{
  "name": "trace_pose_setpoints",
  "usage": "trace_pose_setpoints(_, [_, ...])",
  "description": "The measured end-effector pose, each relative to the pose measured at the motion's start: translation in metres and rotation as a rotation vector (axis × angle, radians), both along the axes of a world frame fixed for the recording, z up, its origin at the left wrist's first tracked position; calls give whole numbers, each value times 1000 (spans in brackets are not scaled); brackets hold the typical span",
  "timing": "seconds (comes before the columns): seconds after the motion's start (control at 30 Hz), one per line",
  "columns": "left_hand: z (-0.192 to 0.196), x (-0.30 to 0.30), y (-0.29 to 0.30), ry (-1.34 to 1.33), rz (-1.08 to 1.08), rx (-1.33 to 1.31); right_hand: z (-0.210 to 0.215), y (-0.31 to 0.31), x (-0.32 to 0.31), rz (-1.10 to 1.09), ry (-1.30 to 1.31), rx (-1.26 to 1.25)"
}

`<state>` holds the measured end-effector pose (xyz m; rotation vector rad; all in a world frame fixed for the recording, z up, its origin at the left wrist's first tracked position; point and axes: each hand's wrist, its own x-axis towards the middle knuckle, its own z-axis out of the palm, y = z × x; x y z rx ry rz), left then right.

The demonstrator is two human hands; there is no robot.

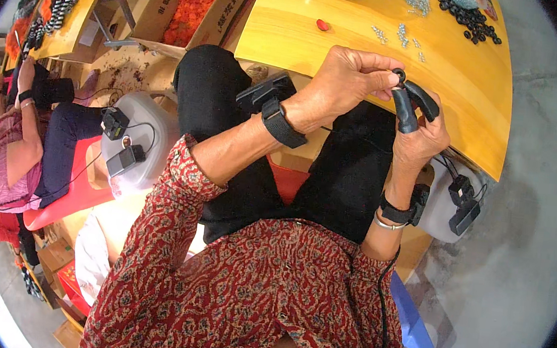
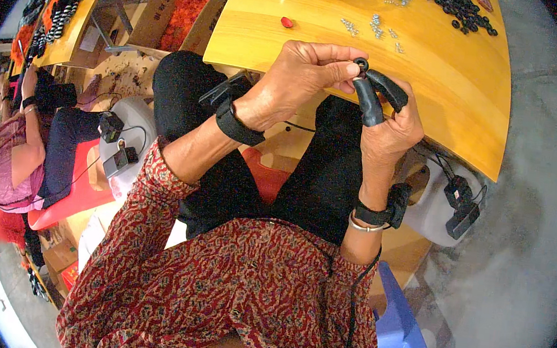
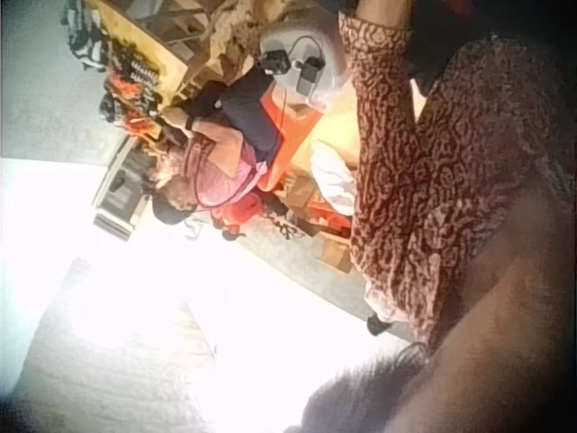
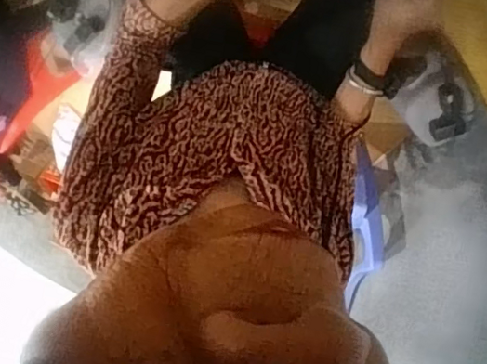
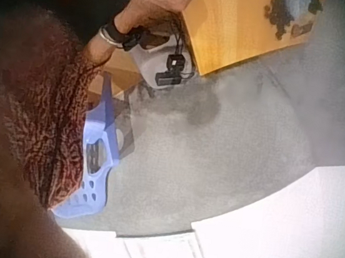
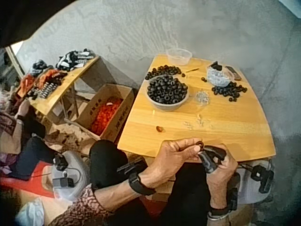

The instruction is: The person assembles black plastic grommets onto red plastic components using a specialized handheld assembly tool.

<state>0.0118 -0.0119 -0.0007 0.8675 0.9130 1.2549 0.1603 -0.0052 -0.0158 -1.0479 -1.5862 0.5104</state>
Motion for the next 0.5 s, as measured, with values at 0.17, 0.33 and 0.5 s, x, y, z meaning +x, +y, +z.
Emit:
trace_pose_setpoints(0.17, [4,1,-2,139,31,-14,1,-4,-1,19,34,-87])
trace_pose_setpoints(0.33, [0,-2,1,113,9,-2,-3,-3,6,90,101,-148])
trace_pose_setpoints(0.5, [-2,-7,0,101,-35,35,4,4,15,186,-36,-85])
